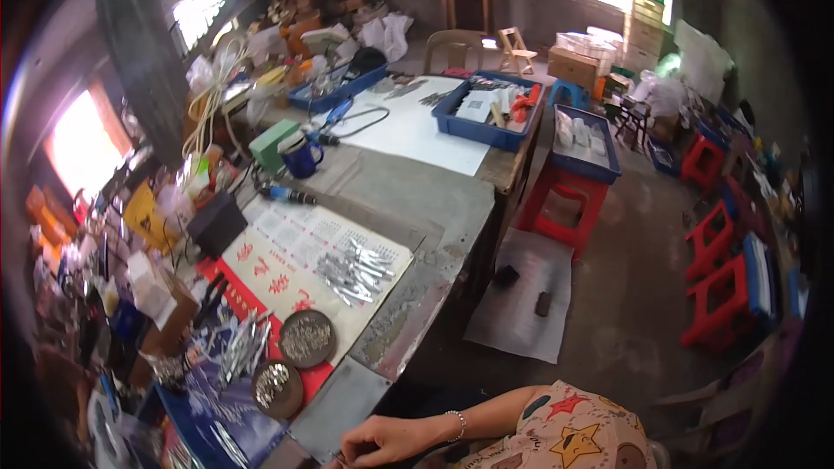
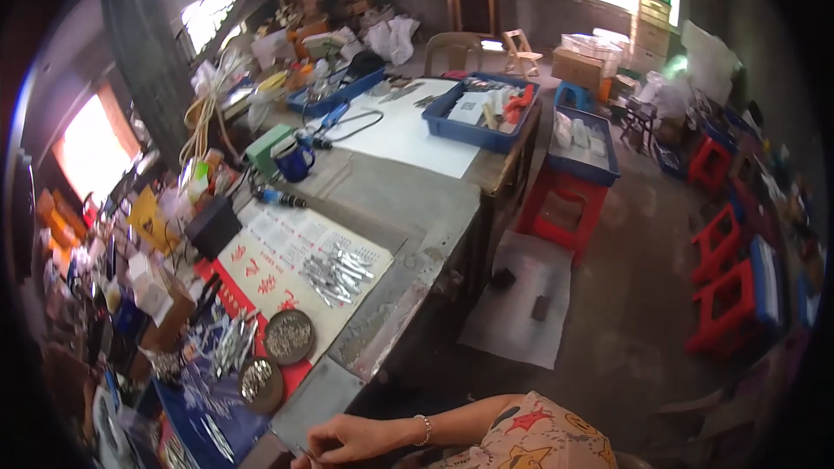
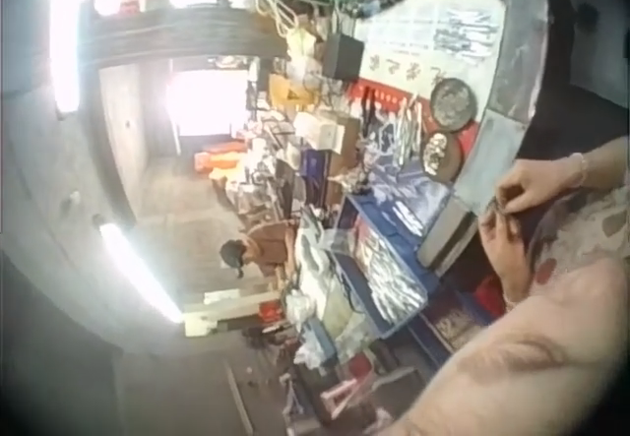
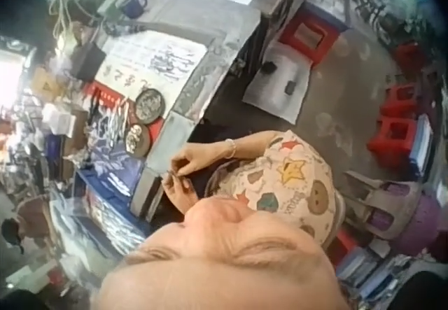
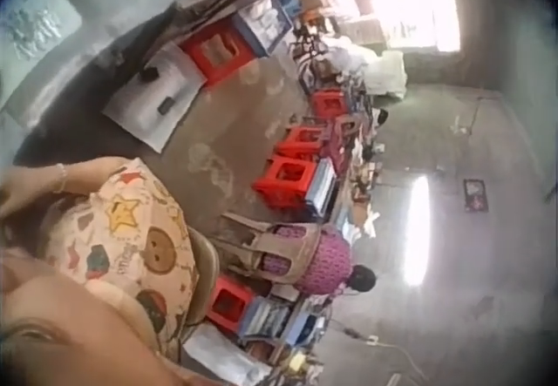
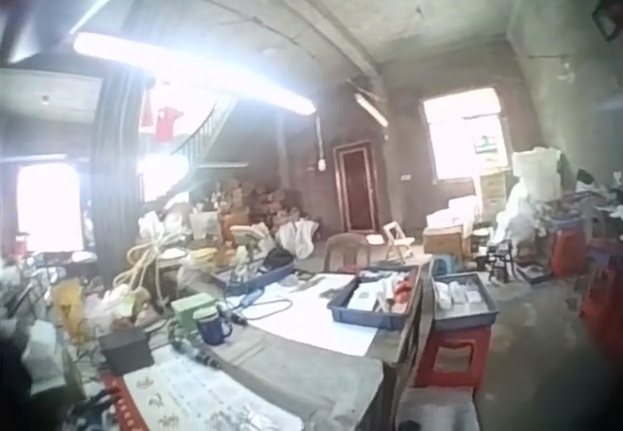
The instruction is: Assembling small metal pins and components manually at a factory workbench.
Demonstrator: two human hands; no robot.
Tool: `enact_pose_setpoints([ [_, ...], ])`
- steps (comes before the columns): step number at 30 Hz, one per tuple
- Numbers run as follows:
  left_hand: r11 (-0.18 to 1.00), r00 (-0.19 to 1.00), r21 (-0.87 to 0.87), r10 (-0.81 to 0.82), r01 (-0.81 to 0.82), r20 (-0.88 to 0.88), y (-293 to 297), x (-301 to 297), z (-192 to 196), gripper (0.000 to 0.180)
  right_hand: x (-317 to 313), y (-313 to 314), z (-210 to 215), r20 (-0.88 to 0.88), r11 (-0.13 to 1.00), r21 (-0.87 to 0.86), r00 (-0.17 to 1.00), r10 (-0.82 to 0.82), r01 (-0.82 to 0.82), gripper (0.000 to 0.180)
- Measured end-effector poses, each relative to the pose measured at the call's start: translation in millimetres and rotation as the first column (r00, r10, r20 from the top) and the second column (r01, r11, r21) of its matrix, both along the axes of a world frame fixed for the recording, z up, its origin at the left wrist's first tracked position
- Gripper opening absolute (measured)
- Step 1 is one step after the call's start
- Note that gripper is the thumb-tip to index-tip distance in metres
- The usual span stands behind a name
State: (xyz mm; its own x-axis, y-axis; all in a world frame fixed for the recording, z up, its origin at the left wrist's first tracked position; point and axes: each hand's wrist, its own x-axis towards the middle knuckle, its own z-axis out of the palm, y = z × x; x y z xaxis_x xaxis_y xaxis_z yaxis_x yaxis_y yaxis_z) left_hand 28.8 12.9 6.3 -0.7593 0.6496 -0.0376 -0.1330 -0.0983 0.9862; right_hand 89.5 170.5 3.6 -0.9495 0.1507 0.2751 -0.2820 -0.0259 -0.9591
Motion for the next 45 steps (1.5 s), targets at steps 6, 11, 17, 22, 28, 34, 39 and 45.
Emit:
enact_pose_setpoints([
  [6, 0.973, 0.895, 0.097, 0.150, -0.209, 0.419, 15, 1, -13, 0.012, 0, 17, 0, 0.089, 0.997, 0.078, 0.996, -0.016, 0.009, 0.012],
  [11, 0.987, 0.889, 0.118, 0.047, -0.113, 0.455, 6, -2, -15, 0.017, -8, 9, 0, 0.096, 0.995, 0.093, 0.994, -0.043, 0.034, 0.012],
  [17, 0.983, 0.900, 0.151, 0.025, -0.101, 0.436, -5, -1, -19, 0.020, -14, -4, -9, 0.055, 0.982, 0.183, 0.996, -0.065, 0.053, 0.014],
  [22, 0.981, 0.887, 0.185, -0.028, -0.065, 0.461, -7, 0, -27, 0.022, -18, -9, -10, -0.029, 0.940, 0.311, 0.990, -0.138, 0.140, 0.017],
  [28, 0.974, 0.954, 0.222, -0.029, -0.040, 0.298, -2, -1, -27, 0.024, -19, -8, -13, -0.063, 0.944, 0.280, 0.985, -0.161, 0.172, 0.017],
  [34, 0.959, 0.982, 0.284, -0.044, -0.010, 0.183, 3, -1, -32, 0.024, -15, 0, -20, 0.259, 0.916, -0.401, 0.963, 0.077, 0.034, 0.012],
  [39, 0.958, 0.980, 0.287, -0.034, -0.024, 0.195, 7, 4, -29, 0.021, -18, 7, -38, 0.171, 0.656, -0.749, 0.930, 0.327, -0.093, 0.015],
  [45, 0.959, 0.995, 0.267, 0.093, -0.100, 0.037, 8, 6, -22, 0.023, -19, -10, -20, 0.224, 0.775, -0.631, 0.961, 0.161, 0.018, 0.014],
])
